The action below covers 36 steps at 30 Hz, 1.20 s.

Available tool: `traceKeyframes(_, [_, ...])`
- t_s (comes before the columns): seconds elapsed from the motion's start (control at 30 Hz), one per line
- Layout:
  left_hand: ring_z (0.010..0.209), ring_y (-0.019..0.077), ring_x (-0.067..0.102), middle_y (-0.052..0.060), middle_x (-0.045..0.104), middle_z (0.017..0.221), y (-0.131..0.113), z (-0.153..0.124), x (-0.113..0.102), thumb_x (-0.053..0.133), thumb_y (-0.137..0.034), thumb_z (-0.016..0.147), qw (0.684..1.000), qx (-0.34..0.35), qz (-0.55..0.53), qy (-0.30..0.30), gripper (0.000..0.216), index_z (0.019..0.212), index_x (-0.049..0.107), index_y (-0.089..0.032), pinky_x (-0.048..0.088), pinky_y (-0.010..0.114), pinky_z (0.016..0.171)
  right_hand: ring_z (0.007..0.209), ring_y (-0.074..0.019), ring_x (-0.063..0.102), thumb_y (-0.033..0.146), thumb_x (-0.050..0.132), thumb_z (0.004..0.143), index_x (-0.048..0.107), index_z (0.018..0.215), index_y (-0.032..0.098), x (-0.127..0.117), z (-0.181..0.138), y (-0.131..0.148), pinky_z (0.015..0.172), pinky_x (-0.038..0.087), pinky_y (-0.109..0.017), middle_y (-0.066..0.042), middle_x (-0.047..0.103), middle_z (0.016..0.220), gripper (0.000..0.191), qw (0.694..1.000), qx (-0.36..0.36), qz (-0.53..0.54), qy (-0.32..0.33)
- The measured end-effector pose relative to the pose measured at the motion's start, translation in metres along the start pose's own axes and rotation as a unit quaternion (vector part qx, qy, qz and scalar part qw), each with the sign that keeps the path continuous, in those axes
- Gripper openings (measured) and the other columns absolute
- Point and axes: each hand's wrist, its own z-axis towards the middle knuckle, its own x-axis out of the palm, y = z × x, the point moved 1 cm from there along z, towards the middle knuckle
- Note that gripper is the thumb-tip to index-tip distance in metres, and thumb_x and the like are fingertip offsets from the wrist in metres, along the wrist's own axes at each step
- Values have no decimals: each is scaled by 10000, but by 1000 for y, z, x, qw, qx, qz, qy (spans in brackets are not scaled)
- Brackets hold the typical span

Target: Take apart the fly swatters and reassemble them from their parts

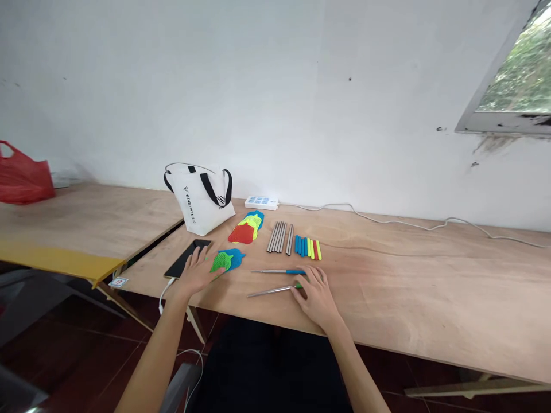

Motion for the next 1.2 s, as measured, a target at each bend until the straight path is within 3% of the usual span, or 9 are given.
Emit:
traceKeyframes(0.13, [1561,393,51,221,131,1673,4,8,5,580,-599,876,998,-37,35,22,897,1586,326,-113,132,595,1223,1325,-257,520,371,553,995,665,1152,308,0,0,16,1148,363,-536,-47,587,1428,203,999,-42,14,25])
traceKeyframes(0.27, [1562,400,9,206,116,1681,2,11,4,596,-698,804,998,-26,43,40,931,1514,460,-111,92,614,1222,1342,-244,513,326,527,1020,684,1149,338,6,0,30,1172,330,-530,-9,594,1431,204,996,-63,37,48])
traceKeyframes(0.5, [1556,421,31,263,145,1663,-1,10,7,658,-705,725,999,-15,27,33,990,1465,478,-72,91,639,1210,1096,-204,656,266,503,1029,673,1021,259,7,2,31,977,482,-380,-34,726,1146,169,994,-62,68,54])
traceKeyframes(0.57, [1544,433,104,287,245,1625,-3,8,4,712,-649,707,1000,-2,18,-2,908,1388,523,-79,126,631,1204,1010,-201,678,272,459,1045,656,1010,254,5,3,29,889,501,-353,-39,738,1061,201,995,-47,71,50])
traceKeyframes(0.67, [1433,422,371,256,458,1482,-9,2,-8,750,-492,727,998,24,-27,-56,701,1284,524,-131,326,578,1127,883,-200,689,308,410,1059,626,990,254,6,3,26,780,501,-328,-41,737,970,233,996,4,79,38])
traceKeyframes(0.77, [1213,351,587,160,590,1333,-14,-5,-23,662,-328,800,988,64,-139,-35,489,1245,508,-195,487,478,956,849,-201,697,330,379,1062,611,994,261,8,2,23,717,495,-304,-35,736,945,251,996,53,71,26])
traceKeyframes(0.93, [965,273,651,66,712,1058,-25,-7,-38,681,-387,798,916,151,-367,-57,300,1037,677,-207,521,401,883,882,-201,698,302,327,1067,631,1107,293,10,1,24,668,474,-282,-22,726,976,307,998,47,27,45])
traceKeyframes(1.07, [866,249,665,76,734,950,-46,-7,-33,819,-497,695,802,104,-587,-41,469,993,737,-144,561,338,770,949,-196,690,304,313,1068,639,1178,296,8,1,23,643,469,-266,-37,719,1044,344,998,64,17,13])
traceKeyframes(1.2, [911,228,679,83,735,1007,-73,-11,-20,820,-535,719,699,53,-711,-51,532,1061,723,-140,557,283,752,939,-186,690,329,324,1067,629,1273,312,6,0,23,625,468,-257,-42,710,1032,368,998,64,23,-15])
